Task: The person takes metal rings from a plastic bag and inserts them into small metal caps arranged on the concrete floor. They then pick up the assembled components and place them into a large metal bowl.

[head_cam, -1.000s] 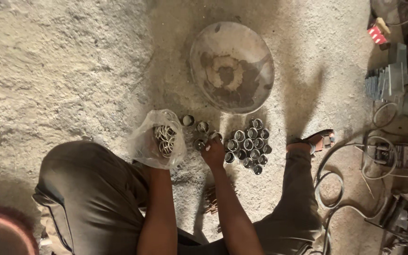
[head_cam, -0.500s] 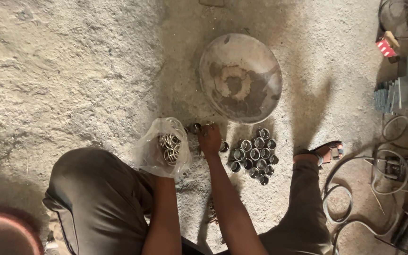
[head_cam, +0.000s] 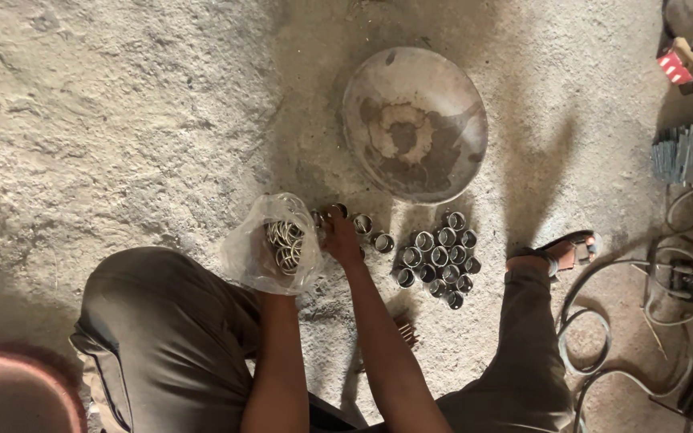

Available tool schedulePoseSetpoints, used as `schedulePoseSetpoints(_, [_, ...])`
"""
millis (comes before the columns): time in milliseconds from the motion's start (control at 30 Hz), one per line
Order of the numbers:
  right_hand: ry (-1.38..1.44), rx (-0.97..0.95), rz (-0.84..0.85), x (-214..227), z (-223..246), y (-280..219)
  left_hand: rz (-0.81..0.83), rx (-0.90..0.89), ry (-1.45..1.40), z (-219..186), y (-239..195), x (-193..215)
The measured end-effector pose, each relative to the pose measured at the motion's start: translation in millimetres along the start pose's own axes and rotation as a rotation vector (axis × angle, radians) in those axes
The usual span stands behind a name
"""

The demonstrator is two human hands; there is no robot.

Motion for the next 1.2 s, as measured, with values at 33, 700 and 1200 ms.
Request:
schedulePoseSetpoints(33, [0.087, -0.061, 0.018, 0.2, -9.2, -1.5, 0.004, 0.001, 0.004, -1.0, 0.6, -1.9])
schedulePoseSetpoints(700, [0.079, -0.332, 0.378, 88.1, -12.2, -195.9, 0.348, 0.601, 0.811, 166.4, -123.6, -28.0])
schedulePoseSetpoints(1200, [-0.175, -0.221, 0.298, 22.6, -101.0, -201.2, -0.003, -0.671, 1.830, 72.3, -80.3, -93.7])
Point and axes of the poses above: each hand's wrist, its own y-axis towards the middle knuckle, its own x-axis out of the back of the hand, z = x × y, the point moved 10 cm from there along y, towards the middle knuckle, and after that the axes turned 3 degrees about -z, right-handed, at the moved point
